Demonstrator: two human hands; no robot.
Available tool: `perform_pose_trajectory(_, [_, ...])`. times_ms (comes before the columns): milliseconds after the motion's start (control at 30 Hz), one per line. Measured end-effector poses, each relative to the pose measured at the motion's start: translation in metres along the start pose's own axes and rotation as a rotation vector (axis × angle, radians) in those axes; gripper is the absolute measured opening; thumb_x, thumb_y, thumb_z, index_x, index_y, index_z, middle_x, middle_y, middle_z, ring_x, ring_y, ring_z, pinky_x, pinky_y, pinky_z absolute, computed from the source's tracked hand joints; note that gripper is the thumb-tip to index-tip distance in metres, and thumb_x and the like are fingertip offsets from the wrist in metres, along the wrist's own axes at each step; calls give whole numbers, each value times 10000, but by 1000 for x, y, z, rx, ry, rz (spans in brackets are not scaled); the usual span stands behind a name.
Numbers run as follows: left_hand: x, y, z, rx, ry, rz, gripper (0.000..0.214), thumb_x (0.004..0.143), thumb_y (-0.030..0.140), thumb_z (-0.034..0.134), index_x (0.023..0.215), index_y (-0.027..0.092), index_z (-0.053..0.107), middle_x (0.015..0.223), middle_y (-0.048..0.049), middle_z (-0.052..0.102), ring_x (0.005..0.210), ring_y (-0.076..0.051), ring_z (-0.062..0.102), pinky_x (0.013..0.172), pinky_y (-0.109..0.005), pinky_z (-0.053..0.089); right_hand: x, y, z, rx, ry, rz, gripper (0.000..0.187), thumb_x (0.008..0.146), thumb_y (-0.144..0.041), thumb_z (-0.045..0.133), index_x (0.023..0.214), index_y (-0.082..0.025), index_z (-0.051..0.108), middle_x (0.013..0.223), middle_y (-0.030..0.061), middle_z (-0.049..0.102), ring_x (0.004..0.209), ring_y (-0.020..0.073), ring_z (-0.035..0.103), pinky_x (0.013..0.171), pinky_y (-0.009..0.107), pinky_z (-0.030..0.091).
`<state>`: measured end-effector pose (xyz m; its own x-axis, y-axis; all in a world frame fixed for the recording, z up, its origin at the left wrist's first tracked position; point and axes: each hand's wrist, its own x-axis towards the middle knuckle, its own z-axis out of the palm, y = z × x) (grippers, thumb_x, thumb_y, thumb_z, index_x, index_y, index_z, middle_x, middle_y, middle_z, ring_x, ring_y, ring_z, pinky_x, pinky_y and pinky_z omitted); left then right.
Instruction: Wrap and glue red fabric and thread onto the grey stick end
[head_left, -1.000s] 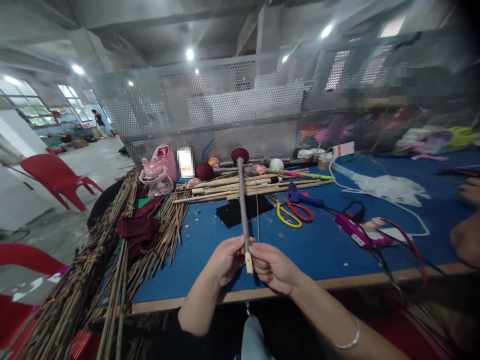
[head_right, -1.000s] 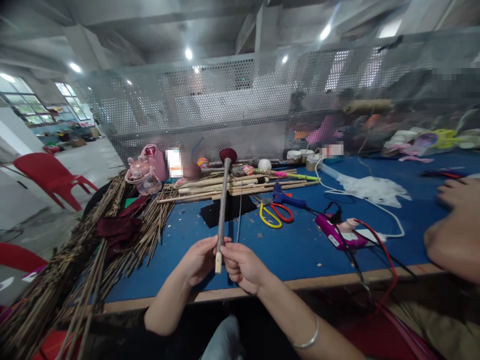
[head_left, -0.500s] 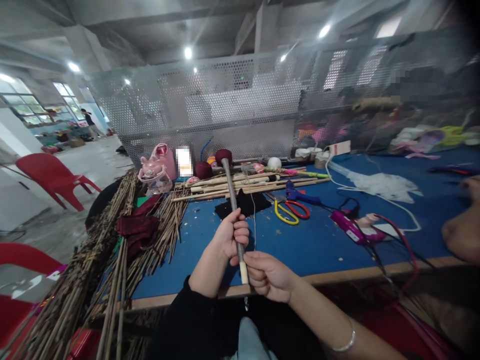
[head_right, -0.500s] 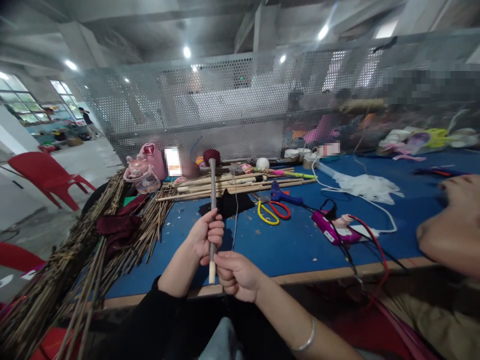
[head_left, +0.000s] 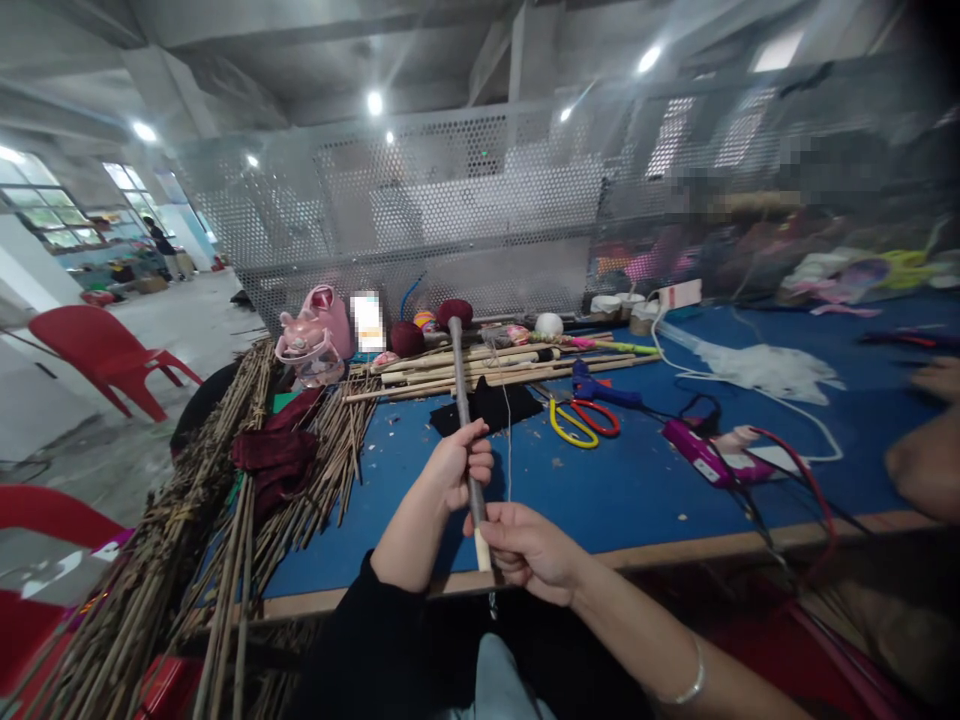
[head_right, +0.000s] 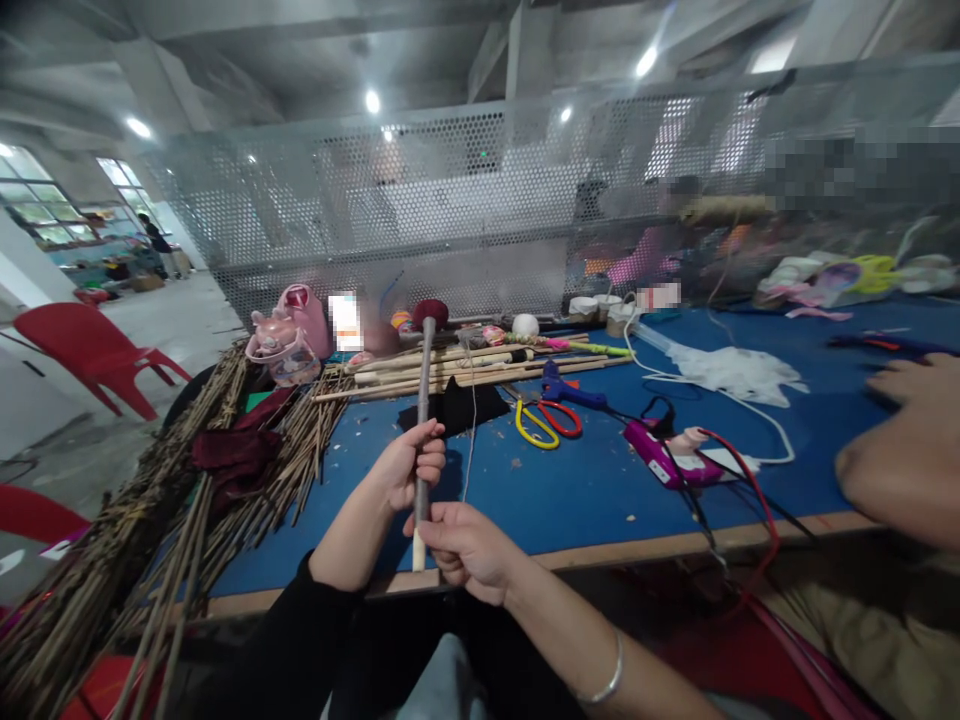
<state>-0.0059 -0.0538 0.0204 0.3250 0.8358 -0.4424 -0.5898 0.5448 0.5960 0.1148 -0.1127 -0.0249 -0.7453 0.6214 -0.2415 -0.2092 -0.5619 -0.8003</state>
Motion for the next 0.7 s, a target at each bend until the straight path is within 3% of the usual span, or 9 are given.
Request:
perform_pose_trajectory(133, [0,-7,-1,36,76,87,159,777,247,564,769,169,426,601,46,445,384,-18,376,317,-103,236,2,1,7,-31,126,-7,337,668,-376,689,743,-176,429,420,-136,217,375,20,76,352,181,33])
perform_pose_trajectory(233, [1,-8,-1,45,99,104,159,770,221,570,764,177,417,537,84,357,329,1,270,297,-97,143,2,0,11,-50,142,-18,359,679,-396,683,734,-190,394,432,-136,216,377,22,69,347,178,32])
perform_pose_trajectory(367, [1,-5,0,24,47,44,112,835,240,474,762,163,436,494,107,226,317,1,190,294,-90,110,1,-2,6,35,11,19,293,745,-395,621,823,-154,473,426,-130,226,379,21,67,356,170,38])
perform_pose_trajectory(467, [1,-4,0,18,31,41,121,844,225,457,749,153,435,506,96,268,328,6,215,300,-79,141,2,0,2,84,-4,12,271,730,-347,639,832,-138,500,409,-135,213,368,18,65,355,173,35])
perform_pose_trajectory(600, [2,-6,-1,43,72,93,98,793,194,531,779,155,442,584,55,408,354,5,314,304,-85,174,5,2,6,65,113,15,320,674,-348,683,730,-178,417,405,-142,215,363,14,62,354,174,25])
perform_pose_trajectory(700, [2,-5,0,49,82,107,93,804,210,527,791,164,448,538,86,324,324,12,233,299,-89,119,6,-1,12,30,133,52,369,663,-387,688,725,-195,379,402,-146,221,365,15,60,358,174,20])
